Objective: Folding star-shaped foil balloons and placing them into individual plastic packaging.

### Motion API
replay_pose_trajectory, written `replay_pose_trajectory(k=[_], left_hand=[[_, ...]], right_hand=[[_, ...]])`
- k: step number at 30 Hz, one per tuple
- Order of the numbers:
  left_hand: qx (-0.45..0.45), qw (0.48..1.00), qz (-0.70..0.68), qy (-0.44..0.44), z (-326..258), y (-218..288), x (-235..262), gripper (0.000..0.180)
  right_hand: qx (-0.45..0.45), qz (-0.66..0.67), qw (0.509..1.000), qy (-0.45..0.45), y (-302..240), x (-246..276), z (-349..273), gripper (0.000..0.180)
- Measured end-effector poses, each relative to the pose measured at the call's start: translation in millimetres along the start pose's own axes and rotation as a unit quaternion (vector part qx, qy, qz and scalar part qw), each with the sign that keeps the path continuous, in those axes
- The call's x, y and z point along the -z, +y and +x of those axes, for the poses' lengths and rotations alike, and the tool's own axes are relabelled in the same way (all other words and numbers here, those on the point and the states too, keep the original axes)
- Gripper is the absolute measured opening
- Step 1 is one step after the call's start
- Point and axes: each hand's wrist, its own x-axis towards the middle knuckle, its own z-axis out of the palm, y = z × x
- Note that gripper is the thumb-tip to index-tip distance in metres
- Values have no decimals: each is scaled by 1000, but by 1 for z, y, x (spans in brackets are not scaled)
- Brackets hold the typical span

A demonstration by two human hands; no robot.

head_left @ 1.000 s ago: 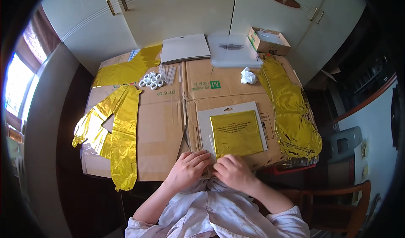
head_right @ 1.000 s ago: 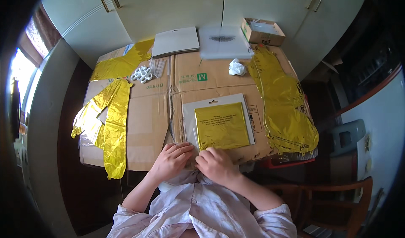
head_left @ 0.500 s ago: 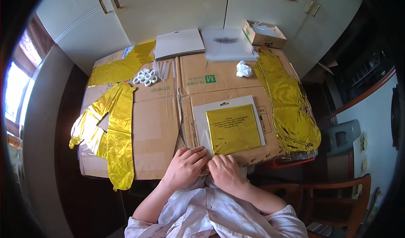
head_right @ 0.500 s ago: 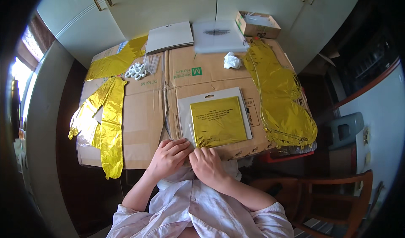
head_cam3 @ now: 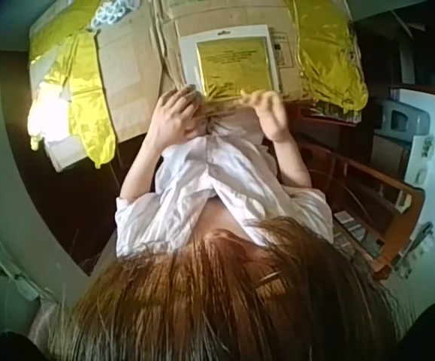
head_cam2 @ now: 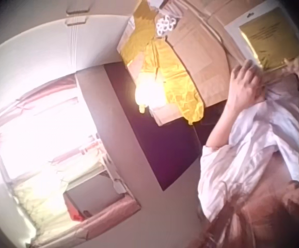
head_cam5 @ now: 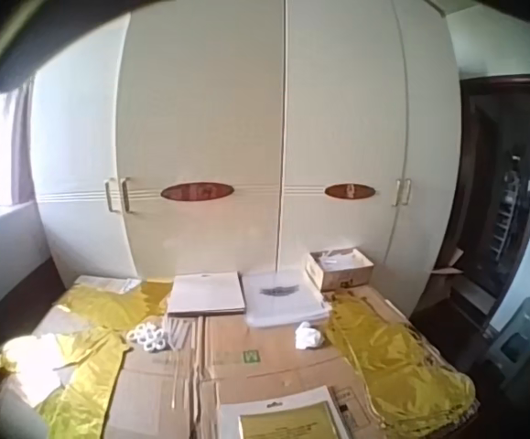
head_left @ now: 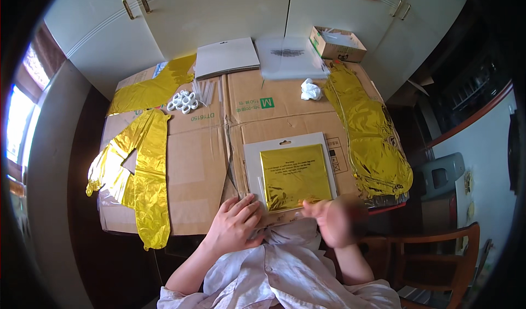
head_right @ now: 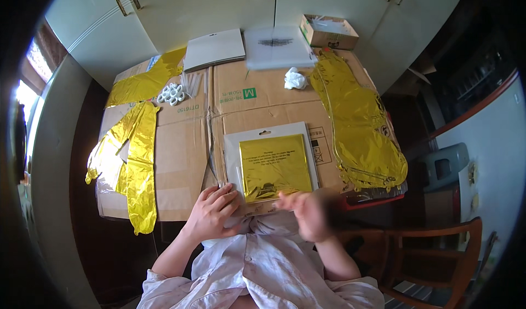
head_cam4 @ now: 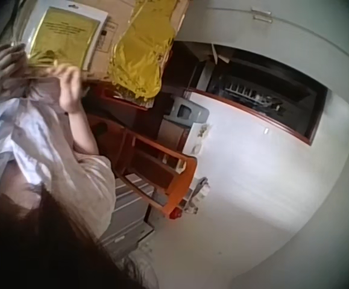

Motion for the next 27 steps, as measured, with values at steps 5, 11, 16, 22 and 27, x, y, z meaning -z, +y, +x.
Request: replay_pose_trajectory(k=[5,11,16,22,27], left_hand=[[6,998,55,17,-14,2,-9,28],[-12,995,95,39,-20,-1,-18,22],[-23,991,81,101,-14,5,-25,18],[-36,987,66,139,-18,6,-30,21],[-20,982,61,177,-17,11,-35,18]], right_hand=[[16,125,981,145,-37,90,-19,14],[178,-355,809,433,-87,172,-51,15],[117,-694,706,-84,-51,93,-31,73],[175,-712,668,-125,-16,88,-10,43],[232,-719,645,-113,-11,81,-11,34]])
